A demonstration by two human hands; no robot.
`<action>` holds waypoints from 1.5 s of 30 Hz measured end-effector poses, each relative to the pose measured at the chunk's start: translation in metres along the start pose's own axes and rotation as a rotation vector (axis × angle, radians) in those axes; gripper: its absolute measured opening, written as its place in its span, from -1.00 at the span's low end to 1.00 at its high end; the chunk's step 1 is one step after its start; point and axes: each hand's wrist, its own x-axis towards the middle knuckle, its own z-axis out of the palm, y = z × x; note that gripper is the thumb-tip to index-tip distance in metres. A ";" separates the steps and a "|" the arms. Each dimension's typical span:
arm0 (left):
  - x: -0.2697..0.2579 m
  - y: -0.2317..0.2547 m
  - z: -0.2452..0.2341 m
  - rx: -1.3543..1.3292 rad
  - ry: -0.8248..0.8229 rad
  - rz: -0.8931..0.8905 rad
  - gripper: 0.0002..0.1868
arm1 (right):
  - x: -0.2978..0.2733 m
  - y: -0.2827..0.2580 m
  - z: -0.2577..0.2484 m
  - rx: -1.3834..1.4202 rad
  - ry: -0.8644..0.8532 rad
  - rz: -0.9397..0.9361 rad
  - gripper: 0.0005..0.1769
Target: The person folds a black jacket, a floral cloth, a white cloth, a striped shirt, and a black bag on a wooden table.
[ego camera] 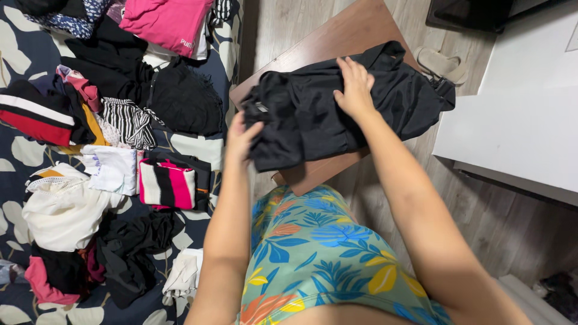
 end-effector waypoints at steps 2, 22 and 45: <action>-0.006 0.014 -0.038 -0.033 0.021 -0.018 -0.37 | 0.014 0.000 0.003 -0.191 -0.006 -0.143 -0.05; -0.049 -0.011 -0.130 -0.194 0.109 -0.109 -0.27 | -0.206 -0.065 -0.053 -0.190 -0.184 -0.612 -0.45; -0.098 0.026 -0.113 0.110 -0.037 -0.327 -0.42 | -0.225 -0.062 -0.133 0.266 -0.556 0.158 -0.66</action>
